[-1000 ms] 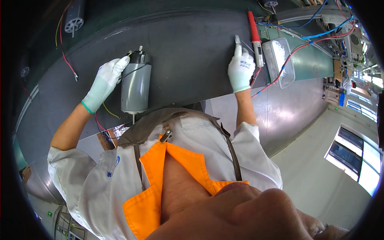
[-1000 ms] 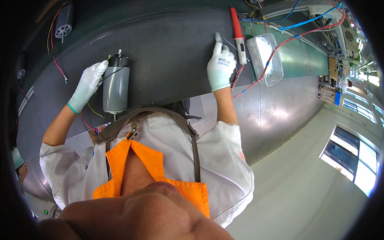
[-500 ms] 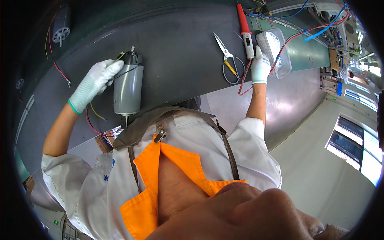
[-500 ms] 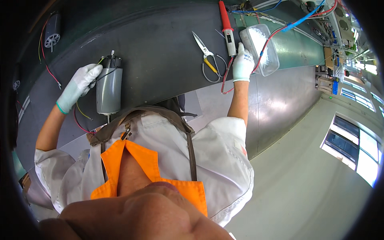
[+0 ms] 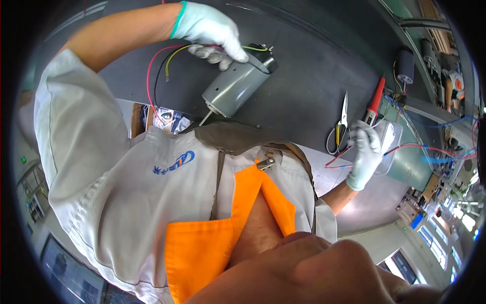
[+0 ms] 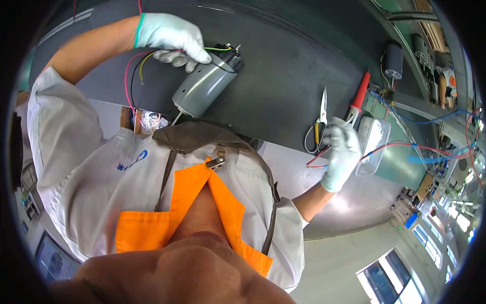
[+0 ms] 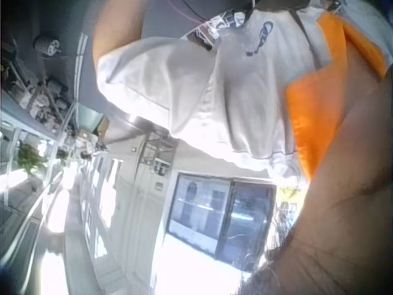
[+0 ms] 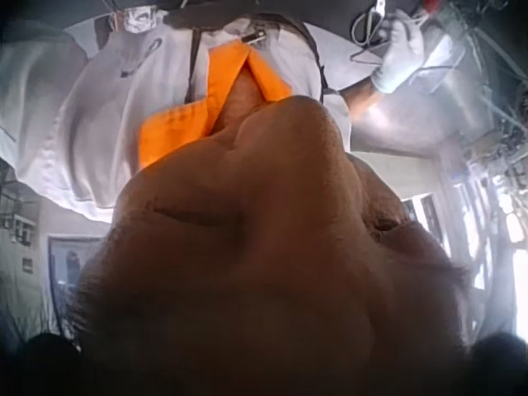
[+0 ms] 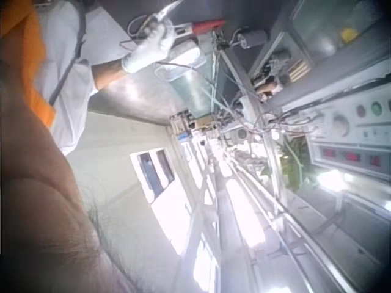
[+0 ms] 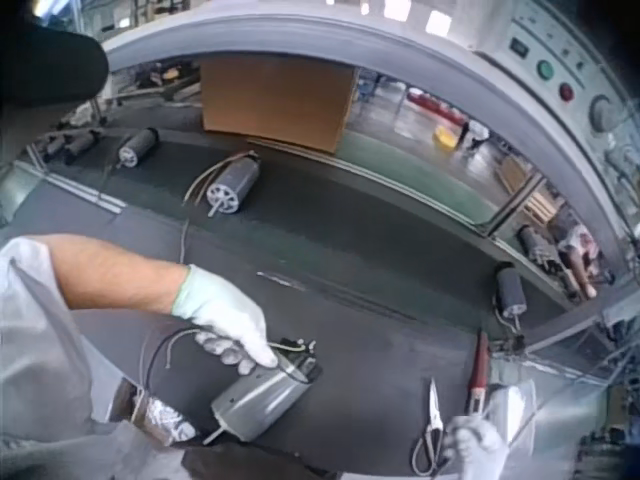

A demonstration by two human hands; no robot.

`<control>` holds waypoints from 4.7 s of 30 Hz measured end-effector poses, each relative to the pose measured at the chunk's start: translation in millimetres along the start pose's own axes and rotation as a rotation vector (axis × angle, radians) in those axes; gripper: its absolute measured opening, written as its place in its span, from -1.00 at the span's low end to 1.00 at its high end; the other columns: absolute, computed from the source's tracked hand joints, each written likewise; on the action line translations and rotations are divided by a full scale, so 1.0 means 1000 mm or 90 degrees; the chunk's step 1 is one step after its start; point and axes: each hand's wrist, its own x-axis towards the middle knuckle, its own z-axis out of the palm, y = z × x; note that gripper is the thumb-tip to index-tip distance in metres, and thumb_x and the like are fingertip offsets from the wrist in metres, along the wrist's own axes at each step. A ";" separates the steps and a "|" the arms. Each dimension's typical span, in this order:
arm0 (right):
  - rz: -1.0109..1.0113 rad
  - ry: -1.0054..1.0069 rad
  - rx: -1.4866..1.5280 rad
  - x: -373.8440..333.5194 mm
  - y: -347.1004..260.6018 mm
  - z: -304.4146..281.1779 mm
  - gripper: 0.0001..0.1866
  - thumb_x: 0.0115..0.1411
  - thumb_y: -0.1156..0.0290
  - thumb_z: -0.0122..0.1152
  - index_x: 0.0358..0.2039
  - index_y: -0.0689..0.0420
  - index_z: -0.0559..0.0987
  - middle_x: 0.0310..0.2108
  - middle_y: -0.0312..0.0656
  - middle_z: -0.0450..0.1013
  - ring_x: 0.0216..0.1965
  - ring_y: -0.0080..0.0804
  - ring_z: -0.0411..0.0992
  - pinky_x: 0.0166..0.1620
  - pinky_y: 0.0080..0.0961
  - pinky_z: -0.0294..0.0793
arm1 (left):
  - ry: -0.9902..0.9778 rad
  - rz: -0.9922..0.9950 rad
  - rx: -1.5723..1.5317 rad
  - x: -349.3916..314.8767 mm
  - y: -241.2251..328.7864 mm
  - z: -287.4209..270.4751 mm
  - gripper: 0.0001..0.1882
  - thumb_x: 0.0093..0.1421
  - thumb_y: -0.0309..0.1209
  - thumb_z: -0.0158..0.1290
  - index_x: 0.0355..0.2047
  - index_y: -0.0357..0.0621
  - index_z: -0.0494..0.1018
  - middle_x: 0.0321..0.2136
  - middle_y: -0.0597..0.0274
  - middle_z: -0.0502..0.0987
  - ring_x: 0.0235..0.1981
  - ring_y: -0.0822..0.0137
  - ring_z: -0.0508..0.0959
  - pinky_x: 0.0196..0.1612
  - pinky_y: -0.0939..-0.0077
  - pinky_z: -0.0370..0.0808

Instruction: The person repeatedly picks up cylindrical electric motors from a workbench, connects them to a testing device using red and blue probes, and then places them back down. The process involves handling the motor wires and probes to check functionality.

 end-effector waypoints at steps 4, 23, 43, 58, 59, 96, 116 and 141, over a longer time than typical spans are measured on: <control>0.140 -0.406 0.084 -0.015 -0.049 0.066 -0.46 0.23 0.37 0.28 0.22 0.25 0.54 -0.49 -0.24 0.58 -0.57 -0.69 0.39 -0.48 -0.73 0.37 | 0.022 0.039 -0.022 -0.002 -0.002 -0.004 -0.53 0.34 -0.01 0.11 -0.39 -0.23 0.61 -0.68 0.28 0.48 -0.73 0.49 0.42 -0.69 0.52 0.32; 0.129 -0.343 0.492 -0.016 -0.031 0.204 -0.69 0.38 0.62 0.09 0.11 0.36 0.54 0.01 0.01 0.55 -0.06 -0.28 0.61 -0.05 -0.42 0.67 | 0.436 0.109 -0.167 0.019 -0.014 0.040 -0.67 0.30 -0.17 0.12 -0.31 -0.24 0.58 -0.60 0.28 0.52 -0.73 0.53 0.43 -0.72 0.62 0.29; -0.033 -0.257 0.424 0.033 -0.042 0.192 -0.42 0.34 0.55 0.09 0.34 0.44 0.27 -0.37 -0.07 0.62 -0.50 -0.57 0.52 -0.44 -0.68 0.52 | 0.532 0.368 -0.011 0.044 -0.004 0.066 -0.71 0.31 -0.27 0.16 -0.11 -0.21 0.65 -0.40 0.24 0.68 -0.60 0.58 0.53 -0.49 0.61 0.50; -0.162 -0.173 0.071 0.033 -0.046 0.174 -0.75 0.29 0.48 0.20 -0.08 0.27 0.70 -0.40 -0.17 0.63 -0.51 -0.61 0.54 -0.46 -0.63 0.48 | 0.740 0.556 0.151 0.070 0.003 0.097 -0.74 0.25 -0.47 0.13 -0.06 -0.24 0.61 -0.28 0.05 0.66 -0.37 0.24 0.68 -0.27 0.37 0.60; -0.270 -0.138 0.007 0.038 -0.036 0.171 -0.77 0.29 0.49 0.19 -0.11 0.27 0.70 -0.36 -0.14 0.64 -0.47 -0.60 0.56 -0.43 -0.62 0.50 | 0.767 0.572 0.172 0.071 0.001 0.100 -0.73 0.26 -0.48 0.12 -0.04 -0.23 0.60 -0.28 0.05 0.66 -0.38 0.24 0.67 -0.27 0.37 0.60; -0.048 -0.306 0.504 0.079 -0.055 0.198 -0.81 0.31 0.50 0.12 -0.37 0.36 0.62 -0.68 -0.41 0.26 -0.72 -0.72 0.12 -0.66 -0.67 0.02 | 0.537 0.609 0.946 0.049 0.009 0.086 -0.65 0.17 -0.37 0.04 -0.07 -0.31 0.41 -0.67 0.35 0.46 -0.66 0.34 0.57 -0.61 0.33 0.45; -0.153 0.106 -0.606 -0.078 0.100 0.047 -0.38 0.13 0.72 0.07 0.26 0.25 0.38 -0.01 0.19 0.47 0.01 0.17 0.46 0.03 -0.07 0.46 | 0.228 0.467 0.326 0.073 0.082 0.038 -0.64 0.31 -0.12 0.07 -0.29 -0.18 0.64 -0.34 0.18 0.62 -0.27 0.31 0.59 -0.18 0.41 0.51; -0.015 -0.276 -0.301 -0.013 -0.017 0.101 -0.45 0.23 0.06 0.38 0.13 0.08 0.50 -0.53 -0.13 0.57 -0.45 -0.08 0.59 -0.35 -0.26 0.51 | 0.462 0.746 0.270 0.006 0.070 0.011 -0.75 0.31 -0.27 0.16 -0.31 -0.24 0.63 -0.47 0.14 0.61 -0.43 0.21 0.60 -0.34 0.36 0.52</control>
